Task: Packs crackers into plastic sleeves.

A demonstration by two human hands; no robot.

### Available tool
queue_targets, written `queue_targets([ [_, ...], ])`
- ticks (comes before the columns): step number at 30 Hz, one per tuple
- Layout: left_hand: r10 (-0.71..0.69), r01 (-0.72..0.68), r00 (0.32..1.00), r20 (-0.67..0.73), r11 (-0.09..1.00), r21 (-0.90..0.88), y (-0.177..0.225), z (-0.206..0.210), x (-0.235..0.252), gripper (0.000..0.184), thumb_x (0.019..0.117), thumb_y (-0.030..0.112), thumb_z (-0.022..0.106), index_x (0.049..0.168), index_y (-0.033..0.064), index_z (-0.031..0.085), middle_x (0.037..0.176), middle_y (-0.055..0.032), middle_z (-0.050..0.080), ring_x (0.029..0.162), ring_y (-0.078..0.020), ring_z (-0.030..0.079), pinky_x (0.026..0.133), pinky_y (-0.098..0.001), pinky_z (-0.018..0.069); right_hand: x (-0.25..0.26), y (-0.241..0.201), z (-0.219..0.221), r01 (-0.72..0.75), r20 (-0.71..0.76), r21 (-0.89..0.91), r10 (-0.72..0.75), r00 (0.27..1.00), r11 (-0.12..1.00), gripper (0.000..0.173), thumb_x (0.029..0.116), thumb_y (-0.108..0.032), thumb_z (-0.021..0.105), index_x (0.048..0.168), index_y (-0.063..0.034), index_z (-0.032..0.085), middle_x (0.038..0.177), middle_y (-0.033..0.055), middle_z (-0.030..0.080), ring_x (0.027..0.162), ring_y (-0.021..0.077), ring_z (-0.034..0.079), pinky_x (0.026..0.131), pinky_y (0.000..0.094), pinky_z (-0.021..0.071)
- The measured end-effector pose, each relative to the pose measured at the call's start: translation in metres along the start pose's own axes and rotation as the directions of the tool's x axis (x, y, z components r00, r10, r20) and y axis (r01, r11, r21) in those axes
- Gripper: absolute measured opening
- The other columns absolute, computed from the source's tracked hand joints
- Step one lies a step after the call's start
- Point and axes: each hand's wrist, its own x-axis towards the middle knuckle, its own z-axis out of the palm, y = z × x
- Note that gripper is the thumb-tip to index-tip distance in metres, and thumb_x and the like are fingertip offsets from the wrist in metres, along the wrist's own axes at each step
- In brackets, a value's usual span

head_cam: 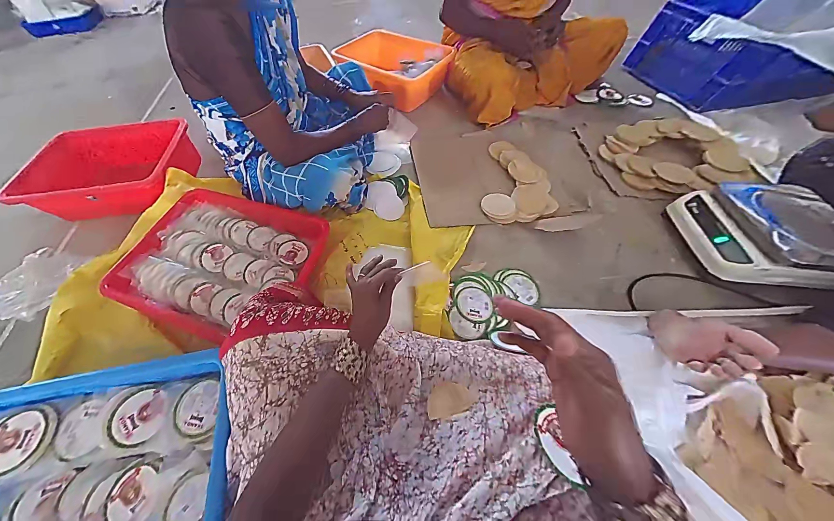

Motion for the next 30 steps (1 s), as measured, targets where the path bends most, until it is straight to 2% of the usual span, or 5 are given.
queue_targets([
  [5, -0.321, 0.307, 0.94, 0.119, 0.639, -0.705, 0.081, -0.028, -0.03, 0.021, 0.1031, 0.005, 0.052, 0.105, -0.0013, 0.073, 0.102, -0.003, 0.075, 0.101, -0.0073, 0.069, 0.096, -0.0282, 0.0549, 0.008, 0.02, 0.026, -0.241, -0.068, -0.115, 0.234, 0.97, 0.964, 0.087, 0.0831, -0.057, 0.072, 0.146, -0.0009, 0.048, 0.136, 0.0075, 0.061, 0.12, 0.0113, 0.061, 0.092, 0.0281, 0.0547],
  [10, -0.487, 0.502, 0.81, 0.328, 0.285, -0.817, 0.112, -0.035, -0.054, 0.026, 0.1055, 0.006, 0.047, 0.097, 0.004, 0.072, 0.09, -0.0021, 0.075, 0.088, -0.0105, 0.071, 0.088, -0.031, 0.0589, 0.007, 0.012, 0.049, -0.077, -0.16, 0.187, 0.108, 0.981, 0.979, 0.01, 0.0917, 0.0, 0.064, 0.1, -0.0029, 0.07, 0.08, -0.0031, 0.073, 0.067, 0.0052, 0.068, 0.063, 0.0214, 0.0585],
  [19, -0.228, 0.736, 0.624, 0.747, -0.149, -0.661, 0.123, -0.044, -0.067, 0.078, 0.1065, 0.057, 0.007, 0.135, 0.0012, 0.052, 0.117, -0.0214, 0.071, 0.096, -0.0335, 0.074, 0.078, -0.0454, 0.0626, -0.002, 0.014, 0.031, 0.004, -0.09, 0.184, 0.013, 0.996, 0.983, 0.019, 0.0945, 0.003, 0.058, 0.102, -0.0015, 0.076, 0.084, -0.0007, 0.075, 0.069, 0.0036, 0.067, 0.065, 0.0205, 0.0581],
  [26, 0.012, 0.748, 0.662, 0.749, 0.056, -0.662, 0.105, -0.045, -0.07, 0.055, 0.1043, 0.055, 0.045, 0.134, 0.0103, 0.06, 0.113, -0.0128, 0.075, 0.084, -0.0212, 0.076, 0.07, -0.0318, 0.0629, -0.014, 0.01, 0.021, 0.328, -0.153, -0.104, -0.341, 0.928, 0.939, 0.005, 0.0921, -0.016, 0.074, 0.094, -0.0161, 0.078, 0.111, -0.0035, 0.071, 0.106, 0.0065, 0.066, 0.089, 0.0205, 0.0572],
  [30, -0.207, 0.587, 0.803, 0.559, 0.112, -0.802, 0.101, -0.04, -0.065, 0.011, 0.0966, 0.006, 0.064, 0.097, 0.0115, 0.073, 0.088, 0.0009, 0.074, 0.08, -0.0063, 0.07, 0.077, -0.0249, 0.0588, -0.025, 0.003, 0.016, 0.351, -0.101, -0.24, -0.382, 0.918, 0.905, 0.006, 0.0953, -0.022, 0.071, 0.098, -0.0191, 0.076, 0.106, -0.0077, 0.071, 0.105, 0.0026, 0.065, 0.092, 0.0191, 0.0549],
])
